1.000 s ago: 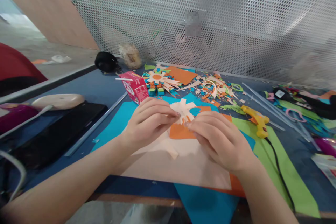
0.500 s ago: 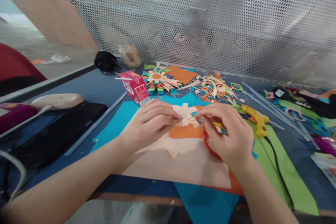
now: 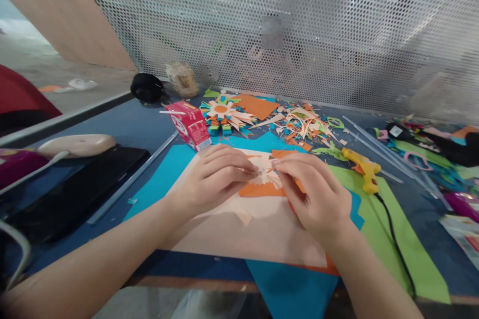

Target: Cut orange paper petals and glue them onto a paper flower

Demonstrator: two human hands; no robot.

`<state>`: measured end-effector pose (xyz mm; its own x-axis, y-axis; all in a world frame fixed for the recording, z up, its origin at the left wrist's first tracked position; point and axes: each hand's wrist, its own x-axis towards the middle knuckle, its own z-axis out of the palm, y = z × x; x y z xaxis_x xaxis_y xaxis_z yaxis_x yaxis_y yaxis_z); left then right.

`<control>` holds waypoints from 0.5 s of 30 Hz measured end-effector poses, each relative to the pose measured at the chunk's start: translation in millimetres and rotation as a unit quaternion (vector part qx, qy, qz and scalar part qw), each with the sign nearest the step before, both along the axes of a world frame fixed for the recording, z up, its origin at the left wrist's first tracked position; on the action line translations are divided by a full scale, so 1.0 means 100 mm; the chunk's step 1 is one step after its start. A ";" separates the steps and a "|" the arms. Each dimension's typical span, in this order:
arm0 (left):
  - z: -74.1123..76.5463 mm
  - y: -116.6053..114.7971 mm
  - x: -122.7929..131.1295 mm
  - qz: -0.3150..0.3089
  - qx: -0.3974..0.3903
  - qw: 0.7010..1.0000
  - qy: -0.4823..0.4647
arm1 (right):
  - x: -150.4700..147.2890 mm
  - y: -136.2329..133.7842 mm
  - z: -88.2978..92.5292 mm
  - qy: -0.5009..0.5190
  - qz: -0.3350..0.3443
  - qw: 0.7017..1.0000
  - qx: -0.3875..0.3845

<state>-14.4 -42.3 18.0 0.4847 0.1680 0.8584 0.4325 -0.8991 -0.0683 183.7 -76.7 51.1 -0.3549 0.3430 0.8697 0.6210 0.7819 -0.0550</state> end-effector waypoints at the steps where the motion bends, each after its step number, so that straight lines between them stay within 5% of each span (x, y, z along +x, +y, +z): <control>1: 0.00 0.00 0.00 -0.001 -0.004 1.000 -0.005 | 0.00 0.00 0.00 -0.006 0.005 1.000 -0.002; 15: -0.02 0.03 -0.03 -0.005 -0.021 0.999 -0.041 | 0.02 -0.03 0.03 -0.048 0.079 0.996 -0.016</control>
